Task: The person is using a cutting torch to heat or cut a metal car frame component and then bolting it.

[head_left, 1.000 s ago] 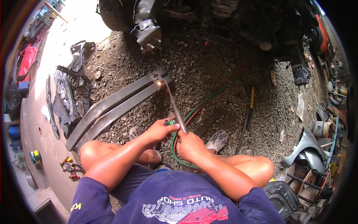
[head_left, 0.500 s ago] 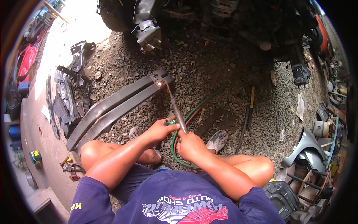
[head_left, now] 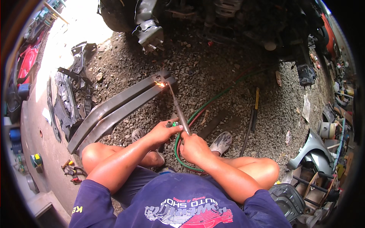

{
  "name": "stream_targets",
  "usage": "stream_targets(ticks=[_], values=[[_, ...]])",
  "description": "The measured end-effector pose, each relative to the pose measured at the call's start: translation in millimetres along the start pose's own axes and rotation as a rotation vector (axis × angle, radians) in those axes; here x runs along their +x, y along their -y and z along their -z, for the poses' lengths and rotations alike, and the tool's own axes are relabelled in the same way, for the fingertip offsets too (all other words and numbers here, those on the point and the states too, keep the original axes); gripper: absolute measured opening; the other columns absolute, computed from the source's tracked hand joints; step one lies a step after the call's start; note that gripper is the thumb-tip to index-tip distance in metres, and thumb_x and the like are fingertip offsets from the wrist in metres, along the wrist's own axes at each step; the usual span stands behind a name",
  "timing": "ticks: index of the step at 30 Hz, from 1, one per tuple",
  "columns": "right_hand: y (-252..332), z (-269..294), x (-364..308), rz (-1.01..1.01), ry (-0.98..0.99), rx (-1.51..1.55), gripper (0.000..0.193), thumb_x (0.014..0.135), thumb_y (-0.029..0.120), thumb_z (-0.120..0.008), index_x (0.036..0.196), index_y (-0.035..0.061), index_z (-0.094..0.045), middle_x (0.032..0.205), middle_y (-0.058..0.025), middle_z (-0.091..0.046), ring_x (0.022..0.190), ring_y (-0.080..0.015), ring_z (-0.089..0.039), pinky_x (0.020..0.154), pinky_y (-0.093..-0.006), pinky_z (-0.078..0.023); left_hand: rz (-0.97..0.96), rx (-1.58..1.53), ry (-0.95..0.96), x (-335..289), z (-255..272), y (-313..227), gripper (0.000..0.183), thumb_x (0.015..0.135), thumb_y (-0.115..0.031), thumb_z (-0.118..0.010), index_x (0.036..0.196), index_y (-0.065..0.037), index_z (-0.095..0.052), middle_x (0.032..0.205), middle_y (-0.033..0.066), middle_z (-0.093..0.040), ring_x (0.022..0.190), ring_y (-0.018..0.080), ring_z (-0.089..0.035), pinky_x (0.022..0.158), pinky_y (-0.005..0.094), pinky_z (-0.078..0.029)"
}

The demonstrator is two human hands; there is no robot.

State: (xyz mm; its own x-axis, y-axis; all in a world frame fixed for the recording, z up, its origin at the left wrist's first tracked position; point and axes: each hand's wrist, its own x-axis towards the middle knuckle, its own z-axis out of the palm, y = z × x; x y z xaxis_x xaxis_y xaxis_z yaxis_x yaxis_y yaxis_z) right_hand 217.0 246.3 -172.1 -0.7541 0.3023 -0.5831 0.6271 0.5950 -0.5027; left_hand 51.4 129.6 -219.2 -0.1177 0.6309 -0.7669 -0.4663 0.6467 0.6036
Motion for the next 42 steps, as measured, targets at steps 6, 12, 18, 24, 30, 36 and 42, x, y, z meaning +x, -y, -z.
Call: stream_targets(ticks=[6, 12, 18, 24, 30, 36, 42], values=[[1.0, 1.1, 0.4, -0.001, 0.004, -0.003, 0.041, 0.098, 0.019, -0.068, 0.134, -0.0001, -0.064, 0.11, -0.0346, -0.074, 0.105, -0.0526, -0.076, 0.095, -0.061, -0.061, 0.002, 0.017, 0.002, -1.0, 0.6, -1.8, 0.075, 0.107, -0.044, -0.076, 0.171, -0.016, -0.05, 0.114, -0.0008, -0.068, 0.096, 0.012, -0.056, 0.079, 0.0341, -0.05], [-0.6, -0.1, 2.3, -0.016, 0.025, 0.003, 0.045, 0.097, 0.02, -0.068, 0.138, 0.0003, -0.063, 0.111, -0.0344, -0.075, 0.106, -0.0521, -0.076, 0.096, -0.0607, -0.061, 0.015, 0.028, 0.008, -1.3, 0.7, -2.1, 0.077, 0.106, -0.049, -0.076, 0.172, -0.02, -0.049, 0.129, 0.0021, -0.068, 0.112, 0.0167, -0.057, 0.09, 0.0419, -0.052], [0.7, 1.5, 2.3, -0.02, 0.038, 0.008, 0.046, 0.098, 0.02, -0.068, 0.139, 0.0003, -0.063, 0.111, -0.0341, -0.075, 0.106, -0.0517, -0.076, 0.096, -0.0602, -0.061, -0.007, 0.03, 0.015, -0.2, 1.4, -0.1, 0.076, 0.106, -0.049, -0.076, 0.172, -0.02, -0.05, 0.122, -0.0004, -0.067, 0.103, 0.0138, -0.056, 0.085, 0.0378, -0.051], [2.8, 4.0, 2.3, -0.018, 0.048, -0.005, 0.045, 0.098, 0.021, -0.068, 0.137, -0.0005, -0.063, 0.111, -0.0337, -0.075, 0.106, -0.0515, -0.076, 0.097, -0.0596, -0.061, -0.023, 0.035, 0.006, -1.1, 1.6, -0.1, 0.076, 0.106, -0.048, -0.076, 0.172, -0.02, -0.05, 0.112, -0.0031, -0.067, 0.095, 0.0115, -0.054, 0.078, 0.034, -0.049], [1.0, 3.3, 2.0, -0.014, 0.042, 0.009, 0.044, 0.098, 0.02, -0.07, 0.136, -0.0007, -0.063, 0.111, -0.0336, -0.075, 0.107, -0.0515, -0.076, 0.096, -0.0602, -0.061, -0.01, 0.041, 0.001, -2.7, -0.2, -3.6, 0.076, 0.106, -0.047, -0.076, 0.171, -0.018, -0.05, 0.113, -0.0018, -0.068, 0.096, 0.0124, -0.056, 0.078, 0.0344, -0.049], [0.0, 1.4, 1.5, 0.003, 0.023, 0.005, 0.039, 0.098, 0.02, -0.07, 0.131, -0.0007, -0.063, 0.111, -0.0337, -0.075, 0.106, -0.0517, -0.076, 0.095, -0.0611, -0.06, -0.006, 0.05, -0.016, 0.9, 2.1, 0.8, 0.076, 0.107, -0.046, -0.076, 0.172, -0.017, -0.05, 0.121, 0.0005, -0.071, 0.097, 0.0134, -0.057, 0.078, 0.0354, -0.05], [-0.5, 1.8, 1.3, 0.001, 0.016, 0.014, 0.037, 0.099, 0.018, -0.069, 0.13, -0.0002, -0.063, 0.11, -0.0334, -0.075, 0.106, -0.0519, -0.076, 0.095, -0.0615, -0.06, -0.006, 0.046, -0.01, 1.6, 1.5, 0.9, 0.075, 0.107, -0.045, -0.076, 0.172, -0.017, -0.05, 0.117, -0.0007, -0.071, 0.093, 0.0119, -0.056, 0.075, 0.0333, -0.049]])
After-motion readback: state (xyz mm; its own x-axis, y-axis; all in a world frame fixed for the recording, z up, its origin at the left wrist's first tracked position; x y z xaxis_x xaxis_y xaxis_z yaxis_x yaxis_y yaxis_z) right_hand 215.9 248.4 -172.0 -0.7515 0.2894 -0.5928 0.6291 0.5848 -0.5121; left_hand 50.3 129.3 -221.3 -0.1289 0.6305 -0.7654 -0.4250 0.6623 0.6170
